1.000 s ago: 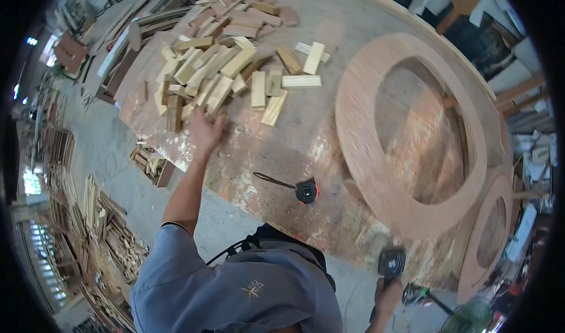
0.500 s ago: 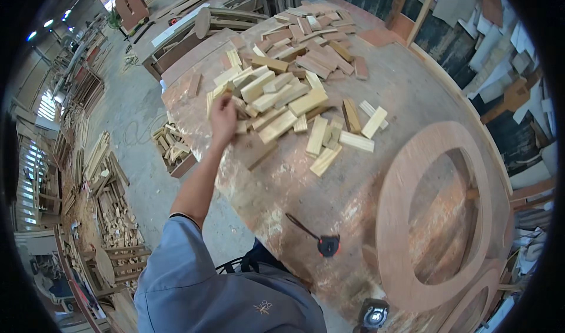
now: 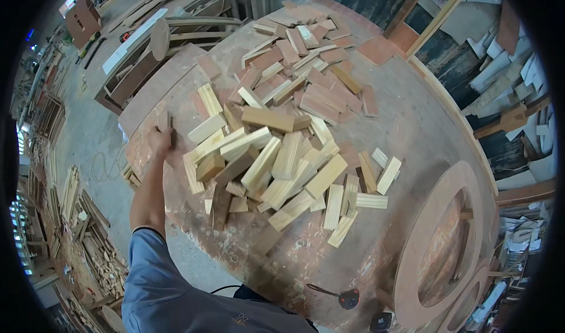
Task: Marking and nailing small wooden support blocks into a circular wooden frame using a pneumatic nail gun.
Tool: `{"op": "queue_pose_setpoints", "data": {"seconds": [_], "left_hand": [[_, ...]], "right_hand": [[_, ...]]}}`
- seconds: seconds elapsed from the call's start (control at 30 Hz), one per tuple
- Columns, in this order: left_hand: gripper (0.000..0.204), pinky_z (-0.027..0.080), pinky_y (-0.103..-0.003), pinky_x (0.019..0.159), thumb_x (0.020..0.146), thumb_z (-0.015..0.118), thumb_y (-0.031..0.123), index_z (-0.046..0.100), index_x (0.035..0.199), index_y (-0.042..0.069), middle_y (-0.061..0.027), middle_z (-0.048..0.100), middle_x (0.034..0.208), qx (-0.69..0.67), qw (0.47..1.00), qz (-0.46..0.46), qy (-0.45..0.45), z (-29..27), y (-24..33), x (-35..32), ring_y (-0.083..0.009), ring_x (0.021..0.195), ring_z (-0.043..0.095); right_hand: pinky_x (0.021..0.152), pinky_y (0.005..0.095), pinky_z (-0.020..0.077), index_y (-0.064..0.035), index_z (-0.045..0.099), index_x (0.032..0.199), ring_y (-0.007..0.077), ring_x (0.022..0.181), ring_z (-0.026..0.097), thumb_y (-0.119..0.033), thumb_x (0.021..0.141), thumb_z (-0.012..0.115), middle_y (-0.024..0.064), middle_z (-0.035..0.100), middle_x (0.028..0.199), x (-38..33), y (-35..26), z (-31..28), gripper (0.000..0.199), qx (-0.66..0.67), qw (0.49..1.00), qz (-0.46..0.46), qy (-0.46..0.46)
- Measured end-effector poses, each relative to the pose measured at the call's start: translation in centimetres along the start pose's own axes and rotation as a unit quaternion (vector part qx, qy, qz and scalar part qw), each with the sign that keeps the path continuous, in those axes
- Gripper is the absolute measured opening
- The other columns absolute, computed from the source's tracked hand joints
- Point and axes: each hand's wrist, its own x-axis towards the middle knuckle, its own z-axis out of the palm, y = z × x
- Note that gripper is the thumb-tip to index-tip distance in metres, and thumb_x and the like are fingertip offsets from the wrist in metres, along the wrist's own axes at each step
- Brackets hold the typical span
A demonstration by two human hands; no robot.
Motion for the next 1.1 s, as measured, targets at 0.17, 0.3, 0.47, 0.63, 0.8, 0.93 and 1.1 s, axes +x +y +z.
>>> {"op": "queue_pose_setpoints", "data": {"seconds": [0.17,0.3,0.47,0.63,0.8,0.93,1.1], "left_hand": [[0.050,0.048,-0.040,0.084,0.073,0.068,0.021,0.056,0.114,-0.005,-0.0245,0.063,0.101,-0.287,0.936,0.202,-0.034,4.9,11.0,4.9,-0.0368,0.094,0.062],[0.070,0.045,-0.041,0.093,0.069,0.074,0.030,0.047,0.126,-0.001,-0.0232,0.058,0.117,-0.095,0.939,0.280,-0.178,8.3,23.2,2.2,-0.0371,0.110,0.056],[0.107,0.043,-0.039,0.099,0.056,0.079,0.053,0.037,0.141,0.004,-0.0240,0.052,0.132,0.070,0.932,0.314,-0.168,11.7,29.4,-0.3,-0.0355,0.122,0.050],[0.126,0.043,-0.038,0.099,0.049,0.080,0.056,0.027,0.146,-0.002,-0.0247,0.059,0.123,0.212,0.913,0.298,-0.182,13.2,32.2,2.4,-0.0354,0.116,0.055],[0.113,0.042,-0.037,0.100,0.049,0.082,0.047,0.039,0.138,-0.008,-0.0244,0.062,0.116,0.161,0.914,0.295,-0.229,13.5,32.1,3.3,-0.0341,0.112,0.058],[0.104,0.041,-0.037,0.102,0.051,0.082,0.045,0.046,0.133,-0.006,-0.0244,0.060,0.120,0.123,0.912,0.328,-0.211,14.4,31.2,4.4,-0.0338,0.114,0.057],[0.099,0.039,-0.037,0.105,0.060,0.078,0.046,0.041,0.137,-0.004,-0.0268,0.050,0.132,0.114,0.888,0.400,-0.195,18.1,29.5,4.7,-0.0379,0.119,0.052]], "right_hand": [[0.069,0.0506,0.0501,-0.0037,0.058,0.108,0.0434,0.081,0.063,-0.025,0.074,0.065,0.0226,0.067,0.087,1.0,-0.9,0.3,0.040,0.041,0.999,-0.018,-0.002],[0.071,0.0498,0.0498,-0.0022,0.058,0.108,0.0433,0.083,0.063,-0.024,0.074,0.065,0.0235,0.066,0.090,0.2,-2.1,1.4,0.041,0.089,0.994,0.061,0.027],[0.071,0.0502,0.0494,-0.0009,0.057,0.104,0.0441,0.084,0.062,-0.023,0.075,0.064,0.0251,0.065,0.089,-0.1,-5.9,0.6,0.037,0.125,0.985,0.108,0.039],[0.068,0.0492,0.0503,0.0010,0.057,0.103,0.0440,0.080,0.062,-0.021,0.075,0.065,0.0254,0.064,0.087,0.2,-3.5,4.8,0.037,0.182,0.976,0.072,0.099],[0.069,0.0469,0.0512,0.0021,0.058,0.100,0.0414,0.079,0.064,-0.019,0.077,0.064,0.0238,0.065,0.085,0.0,-6.3,3.2,0.032,0.187,0.972,0.088,0.111],[0.070,0.0460,0.0521,0.0022,0.061,0.098,0.0384,0.079,0.065,-0.019,0.079,0.066,0.0218,0.066,0.085,0.5,-6.7,5.1,0.029,0.200,0.963,0.128,0.128],[0.073,0.0449,0.0506,0.0033,0.058,0.109,0.0386,0.088,0.066,-0.016,0.077,0.067,0.0249,0.066,0.087,-0.9,-0.7,13.6,0.038,0.294,0.905,0.115,0.286]]}}
